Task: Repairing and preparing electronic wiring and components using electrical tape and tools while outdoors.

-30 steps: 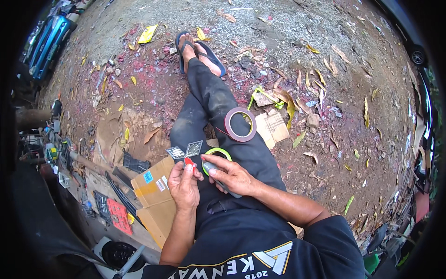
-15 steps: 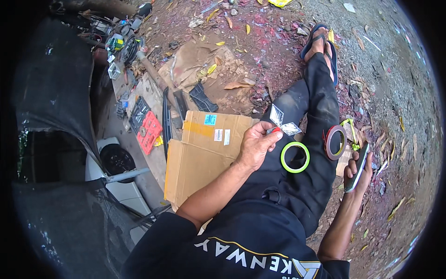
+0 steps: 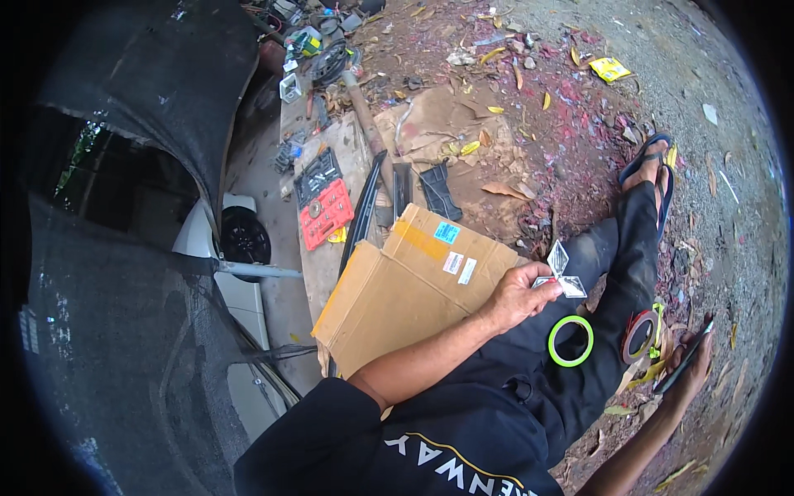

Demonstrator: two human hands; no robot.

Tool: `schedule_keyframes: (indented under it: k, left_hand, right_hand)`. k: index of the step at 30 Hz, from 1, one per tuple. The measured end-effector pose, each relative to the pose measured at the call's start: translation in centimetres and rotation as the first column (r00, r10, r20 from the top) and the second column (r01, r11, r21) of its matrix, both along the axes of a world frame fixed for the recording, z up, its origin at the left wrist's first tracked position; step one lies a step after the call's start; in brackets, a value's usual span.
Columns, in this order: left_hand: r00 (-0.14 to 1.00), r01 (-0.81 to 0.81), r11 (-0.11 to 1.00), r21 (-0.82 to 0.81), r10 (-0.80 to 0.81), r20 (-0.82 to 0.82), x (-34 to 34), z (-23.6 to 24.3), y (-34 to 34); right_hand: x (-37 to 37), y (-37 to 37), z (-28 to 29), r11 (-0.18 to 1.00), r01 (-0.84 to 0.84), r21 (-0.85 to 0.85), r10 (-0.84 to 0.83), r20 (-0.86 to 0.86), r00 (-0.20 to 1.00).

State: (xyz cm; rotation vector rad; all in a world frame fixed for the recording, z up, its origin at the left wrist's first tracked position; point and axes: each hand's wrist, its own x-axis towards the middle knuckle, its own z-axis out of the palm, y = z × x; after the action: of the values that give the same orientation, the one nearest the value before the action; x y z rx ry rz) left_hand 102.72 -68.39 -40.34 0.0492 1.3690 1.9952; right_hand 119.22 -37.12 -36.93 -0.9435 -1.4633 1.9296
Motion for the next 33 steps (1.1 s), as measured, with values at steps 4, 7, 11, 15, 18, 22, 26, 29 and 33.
schedule_keyframes:
  k: [4, 7, 11, 15, 18, 22, 26, 29, 33]
  left_hand:
    - [0.996, 0.081, 0.995, -0.050, -0.083, -0.031, -0.2, 0.1, 0.2]
    - [0.993, 0.111, 0.993, -0.043, -0.113, -0.030, -0.2, 0.0, 1.1]
    - [0.989, 0.138, 0.990, -0.008, -0.139, -0.042, -0.3, -1.1, 2.0]
    - [0.980, 0.198, 0.980, 0.002, -0.198, -0.033, -0.6, -1.1, 2.5]
    - [0.968, 0.249, 0.969, 0.006, -0.249, -0.017, -1.1, -0.8, 3.1]
    - [0.965, 0.264, 0.964, -0.019, -0.263, 0.018, -1.9, -0.1, 4.0]
    - [0.988, 0.154, 0.987, -0.051, -0.154, 0.002, -2.7, 0.3, 4.1]
    - [0.997, 0.078, 0.996, -0.039, -0.078, -0.009, -3.1, 0.5, 4.5]
    - [0.994, 0.102, 0.992, 0.071, -0.098, -0.057, -3.3, 0.2, 4.7]
  right_hand:
    - [-0.8, 0.2, -0.2, 0.999, -0.039, 0.028, 0.037, 0.066, 0.997]
    - [0.4, 1.7, -4.3, 0.988, 0.001, 0.152, -0.040, 0.251, 0.967]
    - [1.2, 0.1, -6.3, 0.965, -0.034, 0.259, -0.047, 0.300, 0.953]
    - [1.0, -0.9, -4.7, 0.979, -0.064, 0.193, -0.015, 0.382, 0.924]
    - [1.1, -0.7, -4.2, 0.967, -0.147, 0.209, 0.037, 0.456, 0.889]
    - [0.3, -0.5, -3.6, 0.982, -0.061, 0.179, 0.004, 0.306, 0.952]
    - [0.0, 0.3, -2.9, 0.976, -0.108, 0.190, 0.044, 0.312, 0.949]
    - [0.4, 1.1, -3.4, 0.990, -0.070, 0.124, 0.036, 0.260, 0.965]
    - [-1.0, -0.2, -0.7, 0.962, -0.090, 0.256, 0.032, 0.224, 0.974]
